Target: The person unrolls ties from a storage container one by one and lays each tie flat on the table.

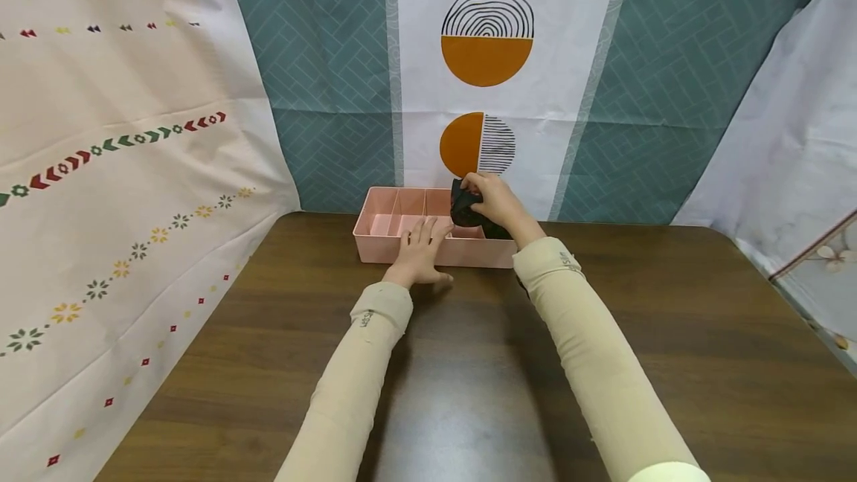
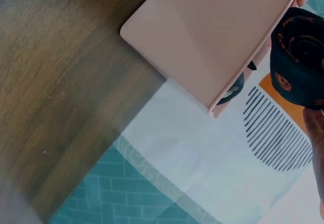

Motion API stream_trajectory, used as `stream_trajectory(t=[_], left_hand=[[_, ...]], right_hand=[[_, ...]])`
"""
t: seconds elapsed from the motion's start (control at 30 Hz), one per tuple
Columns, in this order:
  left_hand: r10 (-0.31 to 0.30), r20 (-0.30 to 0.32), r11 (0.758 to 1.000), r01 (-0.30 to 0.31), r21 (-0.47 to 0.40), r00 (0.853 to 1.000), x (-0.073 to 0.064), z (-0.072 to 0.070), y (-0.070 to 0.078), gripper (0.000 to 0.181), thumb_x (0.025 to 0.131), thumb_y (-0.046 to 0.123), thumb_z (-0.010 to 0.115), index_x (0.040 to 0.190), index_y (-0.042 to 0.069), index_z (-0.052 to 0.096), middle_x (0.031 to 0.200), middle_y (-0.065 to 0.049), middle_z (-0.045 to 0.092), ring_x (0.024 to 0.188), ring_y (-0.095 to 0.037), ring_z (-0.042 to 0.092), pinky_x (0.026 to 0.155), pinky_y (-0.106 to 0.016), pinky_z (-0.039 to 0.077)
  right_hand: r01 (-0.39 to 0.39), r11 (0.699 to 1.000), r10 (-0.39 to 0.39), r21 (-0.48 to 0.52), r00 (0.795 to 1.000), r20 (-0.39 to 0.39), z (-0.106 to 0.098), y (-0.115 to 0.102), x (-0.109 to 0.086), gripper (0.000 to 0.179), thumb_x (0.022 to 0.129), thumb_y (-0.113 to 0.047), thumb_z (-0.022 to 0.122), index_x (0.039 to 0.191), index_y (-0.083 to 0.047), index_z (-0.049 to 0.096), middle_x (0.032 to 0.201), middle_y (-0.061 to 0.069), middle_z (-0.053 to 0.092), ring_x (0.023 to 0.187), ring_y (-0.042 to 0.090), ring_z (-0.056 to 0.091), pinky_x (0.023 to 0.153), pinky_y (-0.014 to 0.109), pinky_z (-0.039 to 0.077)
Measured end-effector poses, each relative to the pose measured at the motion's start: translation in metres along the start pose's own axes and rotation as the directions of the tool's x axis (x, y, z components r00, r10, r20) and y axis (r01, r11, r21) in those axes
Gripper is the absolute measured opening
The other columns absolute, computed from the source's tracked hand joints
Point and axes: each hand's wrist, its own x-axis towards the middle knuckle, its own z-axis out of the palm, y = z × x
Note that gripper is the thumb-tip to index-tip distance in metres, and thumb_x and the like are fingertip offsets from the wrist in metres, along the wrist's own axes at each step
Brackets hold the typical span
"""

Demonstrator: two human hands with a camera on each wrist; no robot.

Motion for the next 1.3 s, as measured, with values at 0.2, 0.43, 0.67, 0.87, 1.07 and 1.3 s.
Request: stream_trajectory(t=[0.2,0.43,0.67,0.87,1.07,1.3], left_hand=[[0.007,0.000,1.000,-0.007,-0.011,1.000,0.000,0.000,0.000,0.101,0.074,0.048,0.076,0.150,0.027,0.013,0.158,-0.015,0.004,0.146,-0.035,0.001,0.114,-0.057,0.009],[-0.009,0.028,1.000,0.009,0.008,1.000,0.004,0.003,-0.004,0.101,0.075,0.051,0.073,0.151,0.029,0.009,0.158,-0.011,-0.001,0.146,-0.032,-0.003,0.114,-0.056,0.007],[0.000,0.006,1.000,0.000,-0.015,1.000,0.001,0.002,-0.003,0.101,0.074,0.047,0.076,0.150,0.026,0.013,0.158,-0.015,0.004,0.146,-0.035,0.001,0.114,-0.057,0.009],[-0.002,0.002,1.000,0.002,-0.002,1.000,0.000,0.002,-0.004,0.101,0.074,0.047,0.075,0.150,0.026,0.012,0.157,-0.016,0.005,0.145,-0.035,0.002,0.114,-0.057,0.011],[-0.019,0.028,1.000,0.019,0.013,0.999,0.002,0.002,-0.004,0.102,0.075,0.049,0.074,0.151,0.028,0.010,0.158,-0.014,0.002,0.146,-0.035,0.000,0.114,-0.057,0.011],[-0.011,0.022,1.000,0.011,-0.005,1.000,0.005,0.002,-0.002,0.101,0.074,0.050,0.074,0.151,0.029,0.011,0.158,-0.013,0.002,0.146,-0.034,0.000,0.115,-0.056,0.008]], right_hand=[[0.006,1.000,-0.006,-0.008,1.000,-0.023,-0.006,-0.001,-0.005,0.031,0.081,0.003,0.069,0.110,-0.001,0.059,0.113,0.021,0.059,0.104,0.035,0.056,0.092,0.044,0.048],[0.011,1.000,-0.011,-0.008,1.000,-0.028,-0.014,0.000,-0.013,0.032,0.080,0.003,0.070,0.110,0.000,0.059,0.112,0.021,0.059,0.103,0.035,0.054,0.092,0.045,0.047],[-0.003,1.000,0.003,-0.017,1.000,-0.025,-0.015,0.001,-0.023,0.033,0.079,0.002,0.071,0.110,-0.001,0.060,0.111,0.021,0.060,0.104,0.036,0.052,0.095,0.047,0.045],[0.032,0.999,-0.033,-0.020,0.999,-0.035,-0.014,0.002,-0.030,0.033,0.079,0.002,0.072,0.109,0.000,0.059,0.111,0.021,0.060,0.103,0.036,0.055,0.093,0.047,0.047],[0.048,0.999,-0.049,-0.025,0.998,-0.045,-0.017,0.000,-0.037,0.033,0.078,0.002,0.072,0.109,0.000,0.060,0.115,0.021,0.059,0.106,0.038,0.054,0.095,0.048,0.046],[0.063,0.998,-0.064,-0.008,0.996,-0.069,-0.022,-0.006,-0.047,0.033,0.078,0.002,0.072,0.109,-0.001,0.061,0.110,0.019,0.060,0.098,0.033,0.055,0.090,0.044,0.048]])
